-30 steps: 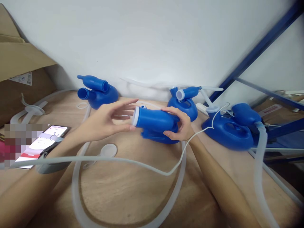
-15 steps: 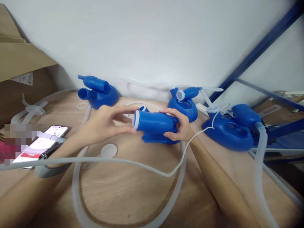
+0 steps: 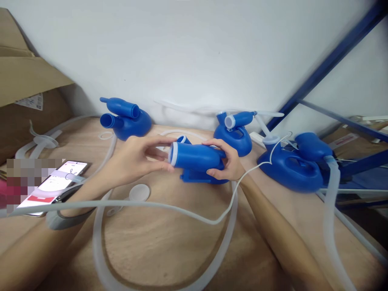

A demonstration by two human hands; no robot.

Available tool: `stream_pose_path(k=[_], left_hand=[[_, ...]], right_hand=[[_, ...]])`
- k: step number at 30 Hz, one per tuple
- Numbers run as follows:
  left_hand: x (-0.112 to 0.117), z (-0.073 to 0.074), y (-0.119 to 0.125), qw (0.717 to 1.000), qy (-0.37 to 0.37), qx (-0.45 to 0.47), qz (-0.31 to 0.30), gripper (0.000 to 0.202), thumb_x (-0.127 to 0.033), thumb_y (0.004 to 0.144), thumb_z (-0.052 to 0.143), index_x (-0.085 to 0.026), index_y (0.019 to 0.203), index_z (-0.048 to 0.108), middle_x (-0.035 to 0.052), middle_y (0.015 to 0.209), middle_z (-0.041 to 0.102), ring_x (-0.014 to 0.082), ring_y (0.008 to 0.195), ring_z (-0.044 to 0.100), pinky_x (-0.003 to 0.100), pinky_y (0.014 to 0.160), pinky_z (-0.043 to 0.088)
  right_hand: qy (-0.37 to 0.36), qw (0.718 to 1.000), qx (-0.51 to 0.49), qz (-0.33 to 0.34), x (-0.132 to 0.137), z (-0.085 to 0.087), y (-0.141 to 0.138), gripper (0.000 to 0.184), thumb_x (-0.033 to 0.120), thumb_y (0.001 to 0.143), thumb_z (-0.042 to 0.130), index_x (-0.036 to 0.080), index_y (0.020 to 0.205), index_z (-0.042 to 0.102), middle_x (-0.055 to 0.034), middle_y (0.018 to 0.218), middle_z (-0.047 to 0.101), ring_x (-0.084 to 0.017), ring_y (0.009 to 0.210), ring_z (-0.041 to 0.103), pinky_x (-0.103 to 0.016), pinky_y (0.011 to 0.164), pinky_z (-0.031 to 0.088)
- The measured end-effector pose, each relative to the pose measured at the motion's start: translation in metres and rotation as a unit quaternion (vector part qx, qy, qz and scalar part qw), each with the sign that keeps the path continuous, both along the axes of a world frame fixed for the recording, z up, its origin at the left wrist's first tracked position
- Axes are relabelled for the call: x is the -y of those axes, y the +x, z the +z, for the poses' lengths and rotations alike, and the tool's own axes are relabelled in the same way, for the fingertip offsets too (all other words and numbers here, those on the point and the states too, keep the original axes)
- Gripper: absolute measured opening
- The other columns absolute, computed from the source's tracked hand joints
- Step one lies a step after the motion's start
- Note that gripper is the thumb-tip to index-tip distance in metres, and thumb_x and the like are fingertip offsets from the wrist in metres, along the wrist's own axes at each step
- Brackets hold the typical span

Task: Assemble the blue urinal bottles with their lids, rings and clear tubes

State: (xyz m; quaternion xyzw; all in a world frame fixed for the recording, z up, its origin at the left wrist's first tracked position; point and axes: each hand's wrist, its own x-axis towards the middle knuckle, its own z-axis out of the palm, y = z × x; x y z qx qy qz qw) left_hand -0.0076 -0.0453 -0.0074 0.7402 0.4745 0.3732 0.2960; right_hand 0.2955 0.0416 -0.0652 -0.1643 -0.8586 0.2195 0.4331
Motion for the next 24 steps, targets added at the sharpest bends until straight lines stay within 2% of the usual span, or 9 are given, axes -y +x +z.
stream_pose_path(k=[8, 12, 17, 20, 24], left_hand=[[-0.001, -0.0086, 0.0051, 0.999, -0.016, 0.042, 0.011, 0.079, -0.059, 0.065, 0.097, -0.022, 0.132, 0.077, 0.0071, 0.101, 0.084, 0.0321, 0.092, 0.082, 0.042, 0.086, 0.071], [0.0032, -0.0064, 0.0061, 0.999, -0.009, 0.04, 0.017, 0.078, -0.058, 0.065, 0.097, -0.022, 0.131, 0.078, 0.0065, 0.098, 0.084, 0.0318, 0.09, 0.083, 0.042, 0.084, 0.071], [0.0061, -0.0029, 0.0055, 0.999, -0.007, 0.027, 0.019, 0.076, -0.058, 0.067, 0.095, -0.021, 0.132, 0.078, 0.0071, 0.098, 0.084, 0.0315, 0.089, 0.082, 0.043, 0.086, 0.071], [0.0056, -0.002, 0.0059, 0.999, -0.015, 0.024, 0.019, 0.075, -0.057, 0.068, 0.094, -0.021, 0.132, 0.077, 0.0075, 0.103, 0.084, 0.0311, 0.091, 0.083, 0.042, 0.088, 0.07], [0.0045, -0.0025, 0.0055, 0.999, -0.035, 0.031, 0.018, 0.075, -0.054, 0.067, 0.095, -0.018, 0.13, 0.076, 0.0076, 0.099, 0.085, 0.0318, 0.092, 0.083, 0.04, 0.087, 0.07]], right_hand=[[0.007, 1.0, -0.001, -0.003, 0.0012, 0.0036, 0.0026, 0.069, 0.055, 0.076, 0.089, 0.023, 0.133, 0.068, -0.0122, 0.128, 0.076, -0.034, 0.119, 0.074, -0.044, 0.098, 0.062], [0.019, 1.0, -0.006, 0.008, 0.0028, 0.008, 0.0037, 0.069, 0.053, 0.076, 0.089, 0.023, 0.134, 0.068, -0.0114, 0.126, 0.076, -0.033, 0.117, 0.075, -0.044, 0.101, 0.062], [0.034, 0.999, -0.016, 0.013, 0.0032, 0.0051, 0.0015, 0.07, 0.051, 0.077, 0.09, 0.023, 0.136, 0.066, -0.0115, 0.129, 0.076, -0.033, 0.12, 0.074, -0.044, 0.103, 0.061], [0.035, 0.999, -0.02, 0.019, 0.0031, 0.0028, 0.0007, 0.07, 0.05, 0.077, 0.09, 0.024, 0.137, 0.066, -0.011, 0.13, 0.075, -0.033, 0.122, 0.073, -0.043, 0.103, 0.061], [0.03, 0.999, -0.012, 0.009, 0.0029, 0.0014, 0.0009, 0.071, 0.052, 0.077, 0.089, 0.024, 0.138, 0.066, -0.0106, 0.13, 0.075, -0.032, 0.119, 0.074, -0.042, 0.098, 0.062]])
